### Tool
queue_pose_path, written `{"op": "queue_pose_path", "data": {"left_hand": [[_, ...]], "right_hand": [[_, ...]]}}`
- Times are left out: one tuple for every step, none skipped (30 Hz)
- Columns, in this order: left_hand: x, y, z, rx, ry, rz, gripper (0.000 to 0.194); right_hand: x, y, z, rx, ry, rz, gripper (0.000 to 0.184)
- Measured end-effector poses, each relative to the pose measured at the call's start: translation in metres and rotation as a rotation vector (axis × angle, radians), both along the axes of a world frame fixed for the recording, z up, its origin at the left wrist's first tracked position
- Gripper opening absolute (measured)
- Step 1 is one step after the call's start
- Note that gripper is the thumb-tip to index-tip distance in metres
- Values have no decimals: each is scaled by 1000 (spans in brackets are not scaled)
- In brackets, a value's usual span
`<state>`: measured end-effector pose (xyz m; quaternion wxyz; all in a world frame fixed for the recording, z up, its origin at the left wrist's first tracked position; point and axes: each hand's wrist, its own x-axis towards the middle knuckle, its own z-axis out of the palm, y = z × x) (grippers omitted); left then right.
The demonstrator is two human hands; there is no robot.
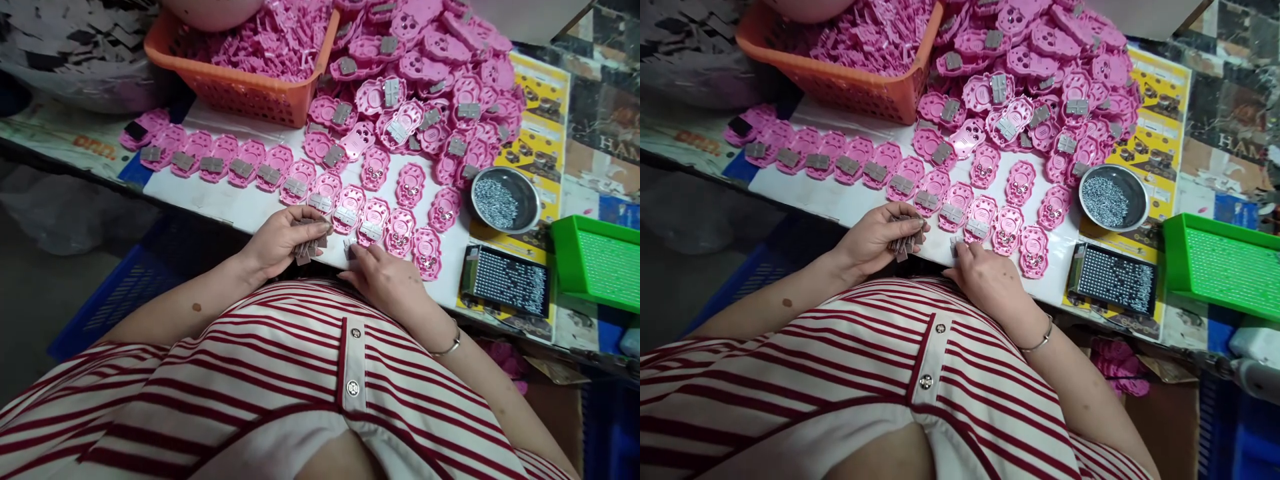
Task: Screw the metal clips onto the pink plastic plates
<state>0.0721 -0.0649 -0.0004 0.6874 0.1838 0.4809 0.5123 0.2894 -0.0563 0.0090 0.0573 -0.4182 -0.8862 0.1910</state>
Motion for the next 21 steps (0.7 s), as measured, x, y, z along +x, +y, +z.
{"op": "queue_pose_path", "data": {"left_hand": [[1,0,0,1,-4,-6,25],[1,-1,1,1,-7,-12,24],[1,-1,1,-1,-7,-15,23],[1,-2,2,-5,-5,-16,23],[1,-2,2,-12,-1,-16,22],[0,-3,2,-20,2,-15,22],[0,-3,2,-30,4,-19,21],[-1,-3,1,-37,6,-26,21],[-1,-4,0,-43,8,-37,21],[-1,-4,-1,-46,10,-50,20],[-2,-4,-1,-46,13,-59,20],[-2,-4,-2,-45,16,-66,21],[-2,-4,-2,-45,18,-68,21],[-2,-4,-3,-48,21,-68,21],[-1,-4,-3,-52,22,-69,22],[0,-4,-3,-56,25,-70,23],[0,-4,-3,-61,29,-74,23],[1,-4,-3,-64,35,-78,24],[2,-4,-3,-65,40,-81,24],[3,-4,-3,-67,42,-84,25],[4,-4,-2,-70,43,-86,25]], "right_hand": [[-2,-2,-1,31,-36,33,39],[-4,-3,-2,57,-65,72,37],[-4,-4,-2,82,-86,113,33],[-4,-4,-2,107,-101,152,30],[-2,-4,-1,132,-110,186,29],[2,-4,0,159,-114,212,28],[6,-4,0,186,-116,229,29],[11,-3,1,216,-115,235,29],[18,-2,1,247,-113,229,29],[25,0,1,281,-111,209,29],[34,2,2,315,-109,180,28],[43,4,2,350,-107,143,27],[52,7,2,383,-107,102,27],[61,11,3,409,-108,66,27],[70,14,2,430,-109,33,27],[78,18,2,444,-111,9,26],[84,22,1,452,-112,-10,25],[89,25,-1,456,-112,-24,24],[93,29,-3,455,-111,-33,24],[95,32,-6,453,-109,-39,24],[96,34,-8,449,-107,-41,24]]}}
